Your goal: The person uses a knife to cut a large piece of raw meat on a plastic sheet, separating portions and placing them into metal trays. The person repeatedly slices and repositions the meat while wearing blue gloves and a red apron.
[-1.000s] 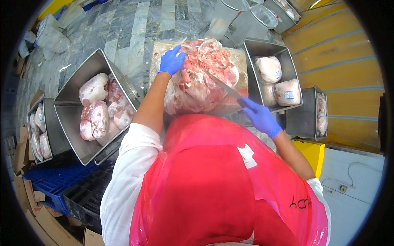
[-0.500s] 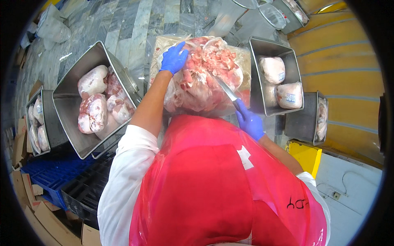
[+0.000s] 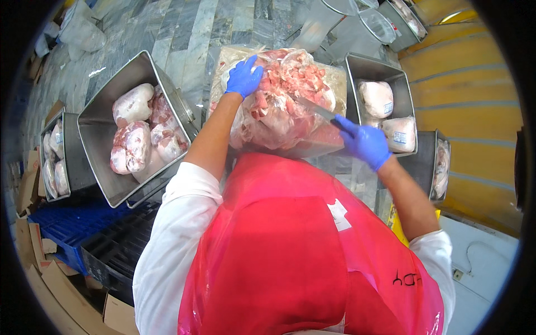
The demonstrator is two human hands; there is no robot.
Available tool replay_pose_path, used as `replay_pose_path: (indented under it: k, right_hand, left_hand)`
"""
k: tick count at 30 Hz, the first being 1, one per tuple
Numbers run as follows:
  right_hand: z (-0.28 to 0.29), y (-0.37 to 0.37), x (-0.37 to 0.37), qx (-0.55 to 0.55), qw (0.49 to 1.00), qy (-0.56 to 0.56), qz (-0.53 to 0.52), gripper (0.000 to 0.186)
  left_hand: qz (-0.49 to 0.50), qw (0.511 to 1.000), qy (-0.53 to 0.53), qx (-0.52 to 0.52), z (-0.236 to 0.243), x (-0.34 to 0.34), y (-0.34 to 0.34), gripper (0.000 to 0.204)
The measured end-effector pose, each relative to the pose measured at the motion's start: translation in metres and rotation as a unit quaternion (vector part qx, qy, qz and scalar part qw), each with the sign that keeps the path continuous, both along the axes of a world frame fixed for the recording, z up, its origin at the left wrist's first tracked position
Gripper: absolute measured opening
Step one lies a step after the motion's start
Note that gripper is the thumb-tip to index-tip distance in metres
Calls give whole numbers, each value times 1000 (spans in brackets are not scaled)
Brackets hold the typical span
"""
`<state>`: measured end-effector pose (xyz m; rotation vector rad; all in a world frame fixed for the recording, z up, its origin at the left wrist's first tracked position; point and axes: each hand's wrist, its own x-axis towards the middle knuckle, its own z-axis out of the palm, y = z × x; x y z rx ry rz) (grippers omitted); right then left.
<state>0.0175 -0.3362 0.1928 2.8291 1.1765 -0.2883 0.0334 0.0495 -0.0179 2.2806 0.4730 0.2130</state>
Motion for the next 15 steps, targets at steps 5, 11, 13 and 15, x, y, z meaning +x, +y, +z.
replay_pose_path:
  k: [5, 11, 13, 15]
  right_hand:
    - [73, 70, 59, -145, 984, 56, 84, 34]
    - [107, 134, 92, -196, 972, 6, 127, 33]
    - [107, 127, 83, -199, 969, -34, 139, 33]
    - [83, 86, 66, -142, 977, -79, 137, 35]
  left_hand:
    - [-9, 1000, -13, 19, -4, -1, 1, 67]
    - [4, 999, -29, 36, -6, 3, 0, 66]
    - [26, 998, -15, 59, -5, -2, -3, 61]
    - [24, 997, -43, 57, -10, -2, 1, 62]
